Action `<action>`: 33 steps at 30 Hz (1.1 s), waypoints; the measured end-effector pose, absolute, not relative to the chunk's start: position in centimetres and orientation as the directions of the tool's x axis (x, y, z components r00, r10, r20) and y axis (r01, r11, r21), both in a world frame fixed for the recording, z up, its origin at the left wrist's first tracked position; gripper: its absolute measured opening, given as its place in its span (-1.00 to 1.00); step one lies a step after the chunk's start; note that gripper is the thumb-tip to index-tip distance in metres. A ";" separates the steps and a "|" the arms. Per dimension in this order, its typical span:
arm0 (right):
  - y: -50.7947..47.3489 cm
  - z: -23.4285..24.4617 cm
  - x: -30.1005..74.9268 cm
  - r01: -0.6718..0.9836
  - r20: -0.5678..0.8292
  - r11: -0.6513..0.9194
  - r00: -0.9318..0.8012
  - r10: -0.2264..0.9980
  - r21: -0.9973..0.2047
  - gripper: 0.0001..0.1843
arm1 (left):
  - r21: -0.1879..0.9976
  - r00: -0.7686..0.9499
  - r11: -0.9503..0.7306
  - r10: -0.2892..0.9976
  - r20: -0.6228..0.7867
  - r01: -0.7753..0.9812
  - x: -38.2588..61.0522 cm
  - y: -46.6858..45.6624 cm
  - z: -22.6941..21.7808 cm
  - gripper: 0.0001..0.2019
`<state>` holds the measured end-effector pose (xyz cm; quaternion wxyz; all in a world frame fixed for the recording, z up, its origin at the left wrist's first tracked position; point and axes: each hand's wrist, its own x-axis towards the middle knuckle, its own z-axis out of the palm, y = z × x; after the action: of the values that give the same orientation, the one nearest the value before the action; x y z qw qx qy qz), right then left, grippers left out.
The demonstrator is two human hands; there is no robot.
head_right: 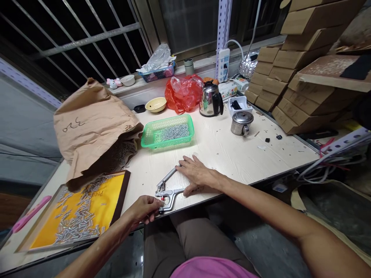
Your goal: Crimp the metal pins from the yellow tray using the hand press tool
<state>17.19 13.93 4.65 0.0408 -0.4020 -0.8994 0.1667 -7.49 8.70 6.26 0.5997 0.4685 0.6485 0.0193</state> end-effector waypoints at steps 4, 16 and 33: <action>13.9 5.1 16.7 0.718 -0.035 0.625 -0.665 0.746 -0.306 0.05 | 0.581 0.155 0.562 0.627 -0.764 0.589 -7.7 8.6 6.1 -0.59; 11.0 6.6 16.6 0.754 -0.021 0.598 -0.626 0.780 -0.273 -0.54 | 0.571 0.102 0.398 0.751 -0.652 0.718 -8.2 7.7 6.3 -0.63; 10.5 6.9 16.7 0.827 -0.115 0.488 -0.533 0.838 -0.278 -0.33 | 0.220 0.671 -0.646 0.739 -0.062 0.731 -2.0 10.9 5.9 -0.48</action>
<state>16.69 10.48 6.94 0.0178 -0.4827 -0.8624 0.1513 -2.05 10.88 5.94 0.1136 0.9070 0.4052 0.0168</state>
